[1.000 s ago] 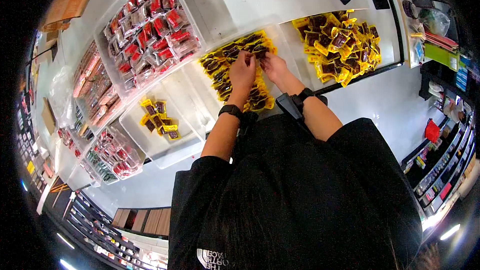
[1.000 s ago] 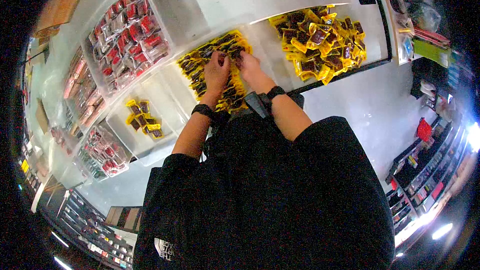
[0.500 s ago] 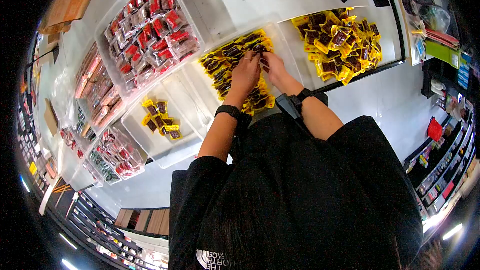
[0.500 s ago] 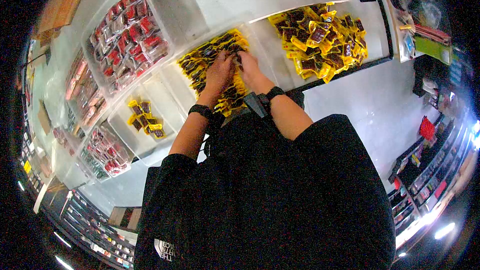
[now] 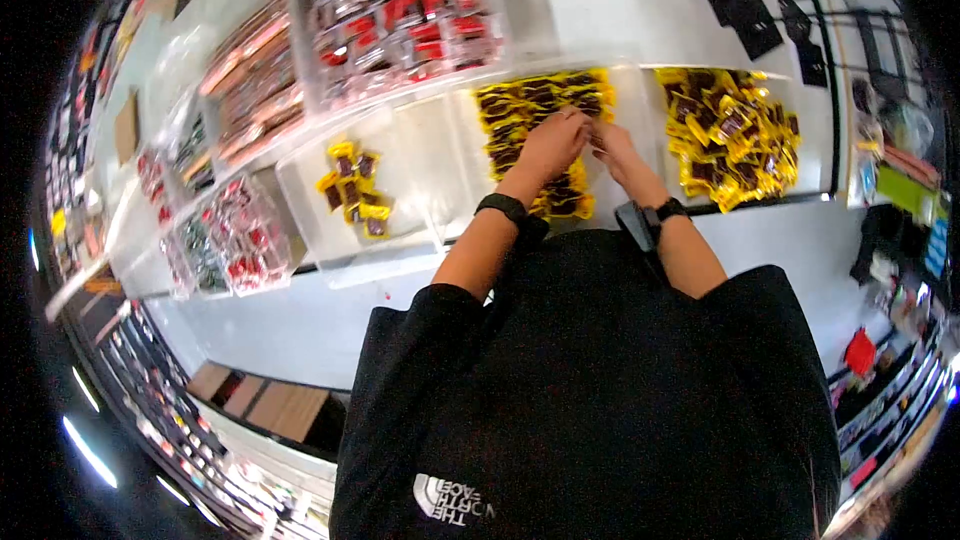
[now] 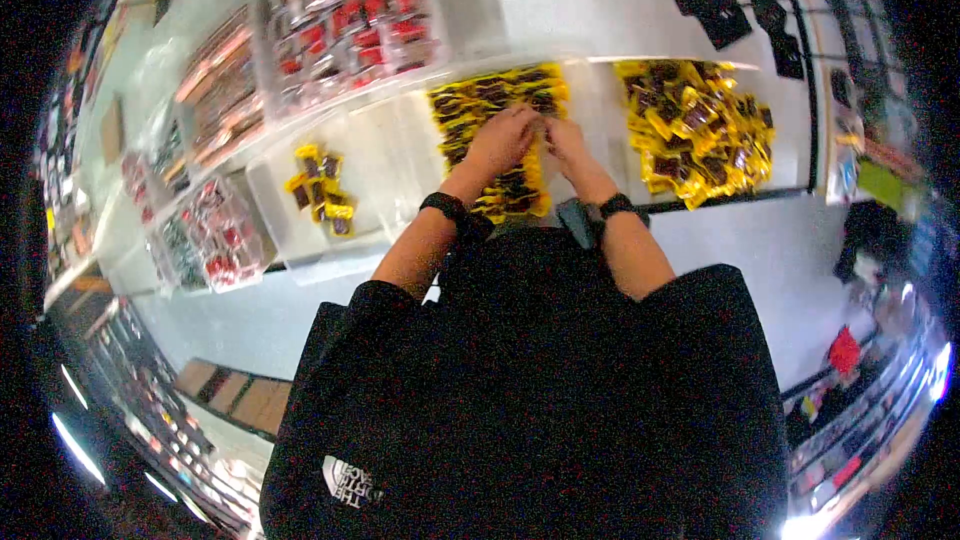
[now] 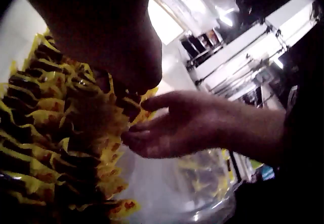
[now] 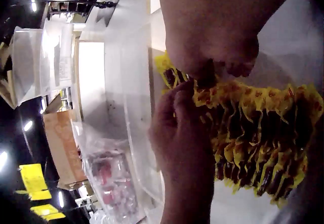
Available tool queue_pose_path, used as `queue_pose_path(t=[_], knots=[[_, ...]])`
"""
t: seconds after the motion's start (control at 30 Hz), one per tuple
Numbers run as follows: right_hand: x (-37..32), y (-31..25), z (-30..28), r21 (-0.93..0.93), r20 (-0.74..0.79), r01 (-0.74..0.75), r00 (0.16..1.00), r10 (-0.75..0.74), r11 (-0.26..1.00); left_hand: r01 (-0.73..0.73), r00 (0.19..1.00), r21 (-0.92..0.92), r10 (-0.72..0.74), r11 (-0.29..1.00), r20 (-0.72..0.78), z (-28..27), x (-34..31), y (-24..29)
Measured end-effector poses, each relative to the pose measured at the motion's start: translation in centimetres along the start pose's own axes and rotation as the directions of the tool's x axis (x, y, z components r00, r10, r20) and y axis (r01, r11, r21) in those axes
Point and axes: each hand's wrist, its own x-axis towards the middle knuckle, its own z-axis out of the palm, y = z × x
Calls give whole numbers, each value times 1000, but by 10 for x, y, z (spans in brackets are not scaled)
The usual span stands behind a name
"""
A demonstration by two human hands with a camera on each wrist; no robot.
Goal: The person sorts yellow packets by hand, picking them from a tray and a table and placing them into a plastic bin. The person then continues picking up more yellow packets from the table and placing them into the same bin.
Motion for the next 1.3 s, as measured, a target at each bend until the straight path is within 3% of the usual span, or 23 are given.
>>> queue_pose_path(t=[0.1,0.13,0.2,0.27,0.33,0.4,0.47,0.53,0.6,0.63,0.67,0.7,0.8,0.83,0.9,1.0,1.03,1.07,1.1,1.13,1.2,1.23,1.3], knots=[[-49,-27,24,-222,-107,46,992,-71,974,2,971,-54,-15,999,-239,-47,-23,4],[-58,-30,32,-239,-91,52,993,-76,970,97,933,-65,-114,993,-342,-70,-36,10],[-74,-37,50,-334,-17,343,929,-370,878,219,761,-239,-319,946,-565,-102,-69,-10],[-89,-47,79,-335,37,363,927,-373,869,387,566,-42,-273,921,-778,-133,-109,-51],[-87,-49,110,-472,271,656,744,-611,589,520,390,-160,-400,839,-829,-147,-160,-110],[-85,-41,152,-466,411,745,660,-628,478,727,295,-149,-501,670,-813,-156,-199,-129],[-99,-37,197,-449,591,793,610,-528,412,742,341,-131,-539,658,-770,-145,-247,-181],[-114,-28,237,-424,722,849,527,-449,314,851,436,65,-633,522,-640,-139,-267,-197],[-106,-2,263,-307,880,951,266,-395,-44,884,443,134,-712,447,-545,-136,-274,-192],[-103,9,275,-315,880,948,274,-389,-43,907,394,106,-736,407,-550,-133,-273,-188],[-99,18,285,-288,948,931,245,-203,-223,927,347,77,-758,367,-553,-130,-272,-184],[-95,26,290,-220,971,894,237,-3,-390,923,367,107,-764,370,-531,-128,-273,-193],[-89,45,284,-239,961,803,277,-12,-545,850,474,26,-744,525,-471,-118,-281,-204],[-86,47,282,-245,957,798,290,-7,-550,876,431,27,-756,482,-493,-115,-280,-202],[-83,52,277,-160,943,723,313,113,-673,876,451,25,-800,481,-396,-116,-280,-205],[-81,51,269,-188,960,766,276,51,-615,847,501,-25,-812,532,-301,-124,-273,-196],[-81,49,268,-208,956,758,291,35,-619,836,474,-80,-788,543,-393,-136,-259,-167],[-82,48,269,-232,973,868,213,-92,-439,819,440,-136,-761,558,-476,-140,-248,-148],[-82,45,267,-211,961,945,153,-232,-250,652,493,-368,-740,663,-459,-136,-249,-154],[-91,36,264,-228,956,938,166,-241,-261,454,464,-701,-817,551,-342,-148,-228,-108],[-117,10,259,-332,711,910,414,-569,247,475,542,-668,-789,573,-291,-152,-214,-82],[-116,4,253,-270,632,926,378,-676,265,437,626,-622,-717,649,-308,-159,-200,-53],[-129,-23,231,-301,664,914,406,-628,273,323,793,-436,-491,840,-361,-152,-176,-20]])
